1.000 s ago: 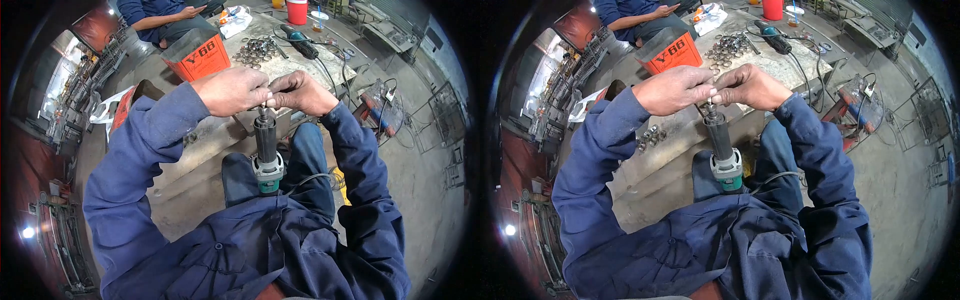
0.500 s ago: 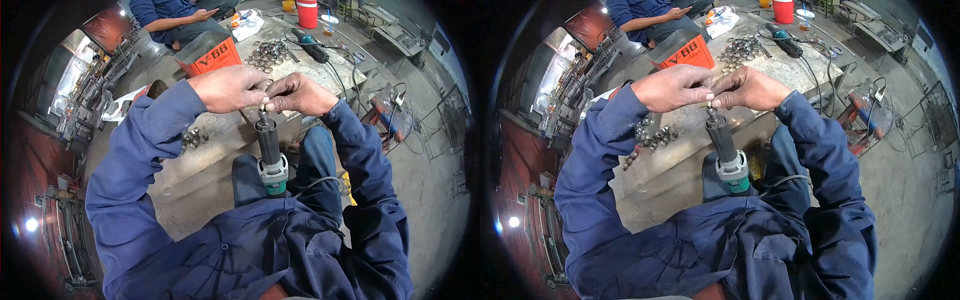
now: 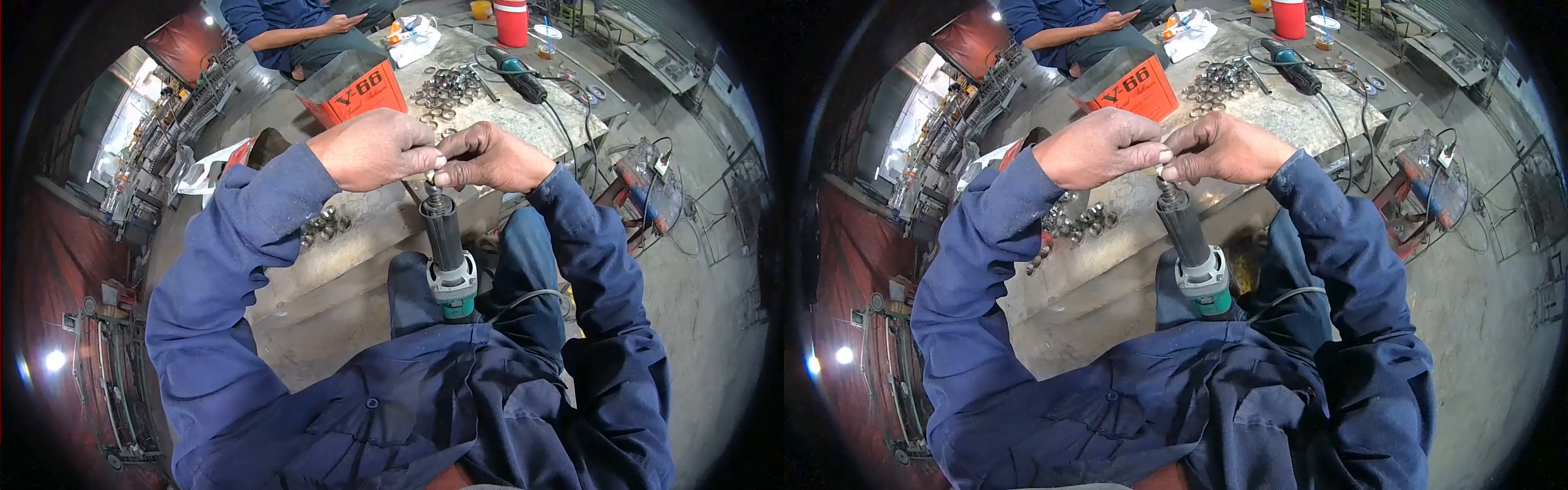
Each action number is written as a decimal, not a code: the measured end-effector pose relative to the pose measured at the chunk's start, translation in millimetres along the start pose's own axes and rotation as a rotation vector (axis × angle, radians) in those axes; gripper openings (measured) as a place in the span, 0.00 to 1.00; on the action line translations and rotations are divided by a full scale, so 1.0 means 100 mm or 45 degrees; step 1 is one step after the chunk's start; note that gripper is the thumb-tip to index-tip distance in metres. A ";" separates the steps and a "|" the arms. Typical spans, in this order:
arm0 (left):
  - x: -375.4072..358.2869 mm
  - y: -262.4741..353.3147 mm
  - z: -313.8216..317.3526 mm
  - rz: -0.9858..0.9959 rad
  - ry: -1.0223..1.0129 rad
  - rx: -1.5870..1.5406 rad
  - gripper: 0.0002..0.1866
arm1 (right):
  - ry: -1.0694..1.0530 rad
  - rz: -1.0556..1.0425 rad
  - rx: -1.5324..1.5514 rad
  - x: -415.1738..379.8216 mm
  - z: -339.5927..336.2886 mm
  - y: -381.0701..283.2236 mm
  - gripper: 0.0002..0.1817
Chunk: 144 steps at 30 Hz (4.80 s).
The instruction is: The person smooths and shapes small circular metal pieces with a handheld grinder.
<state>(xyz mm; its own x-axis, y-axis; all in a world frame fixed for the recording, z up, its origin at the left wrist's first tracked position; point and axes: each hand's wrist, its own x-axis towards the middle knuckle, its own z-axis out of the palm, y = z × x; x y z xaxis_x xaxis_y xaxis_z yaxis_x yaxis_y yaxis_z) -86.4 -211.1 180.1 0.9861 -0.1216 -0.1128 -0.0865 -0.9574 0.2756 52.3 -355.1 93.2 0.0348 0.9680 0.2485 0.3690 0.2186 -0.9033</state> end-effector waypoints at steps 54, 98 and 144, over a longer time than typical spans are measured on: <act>-0.20 0.18 -0.06 0.004 0.069 0.019 0.25 | -0.213 0.084 0.023 0.04 -0.01 -0.23 0.12; -0.25 0.20 -0.02 -0.014 0.006 -0.049 0.22 | -0.319 -0.079 0.212 0.07 0.03 -0.07 0.15; -0.39 0.07 -0.02 0.208 0.091 -0.095 0.08 | -0.336 -0.049 0.193 0.22 0.02 -0.03 0.13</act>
<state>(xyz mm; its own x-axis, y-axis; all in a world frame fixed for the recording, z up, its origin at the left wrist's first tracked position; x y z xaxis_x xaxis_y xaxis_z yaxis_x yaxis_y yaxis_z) -125.4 -212.7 188.3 0.9677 -0.2521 0.0064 -0.2378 -0.9041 0.3551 49.7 -334.1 100.3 -0.2266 0.9528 0.2022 0.2215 0.2526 -0.9419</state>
